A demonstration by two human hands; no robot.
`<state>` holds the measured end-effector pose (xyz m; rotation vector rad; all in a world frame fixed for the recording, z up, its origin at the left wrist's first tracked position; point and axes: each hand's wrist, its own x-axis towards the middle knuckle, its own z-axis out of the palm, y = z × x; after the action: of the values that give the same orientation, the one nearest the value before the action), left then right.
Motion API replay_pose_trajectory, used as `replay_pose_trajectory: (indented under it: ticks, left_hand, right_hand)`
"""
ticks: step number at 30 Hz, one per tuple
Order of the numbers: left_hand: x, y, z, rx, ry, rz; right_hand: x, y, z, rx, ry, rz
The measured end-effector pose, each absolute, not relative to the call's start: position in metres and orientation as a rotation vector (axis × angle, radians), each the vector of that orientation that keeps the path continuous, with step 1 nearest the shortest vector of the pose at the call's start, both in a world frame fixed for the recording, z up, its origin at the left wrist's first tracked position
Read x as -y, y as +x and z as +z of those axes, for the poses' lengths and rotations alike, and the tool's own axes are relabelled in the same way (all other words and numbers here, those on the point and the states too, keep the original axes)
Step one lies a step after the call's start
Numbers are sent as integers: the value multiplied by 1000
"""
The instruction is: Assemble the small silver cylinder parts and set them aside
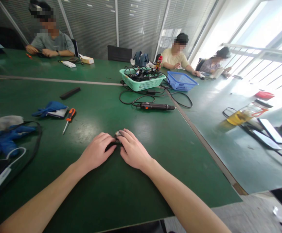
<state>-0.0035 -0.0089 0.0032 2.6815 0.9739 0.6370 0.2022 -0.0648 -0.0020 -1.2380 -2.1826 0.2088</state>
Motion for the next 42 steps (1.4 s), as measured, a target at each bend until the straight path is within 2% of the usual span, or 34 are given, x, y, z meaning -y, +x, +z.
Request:
replay_pose_trajectory:
  ticks: [7,19,42]
  left_hand:
    - [9,2,0,-1036,2686,658]
    - [6,6,-1,-1001,2719,631]
    - [9,3,5,-880,2704,605]
  right_hand:
    - [66,206,-6,2192,-1235,253]
    - [64,206,-5,2190,-1190,140]
    - [66,212,-1,2225,-1347,237]
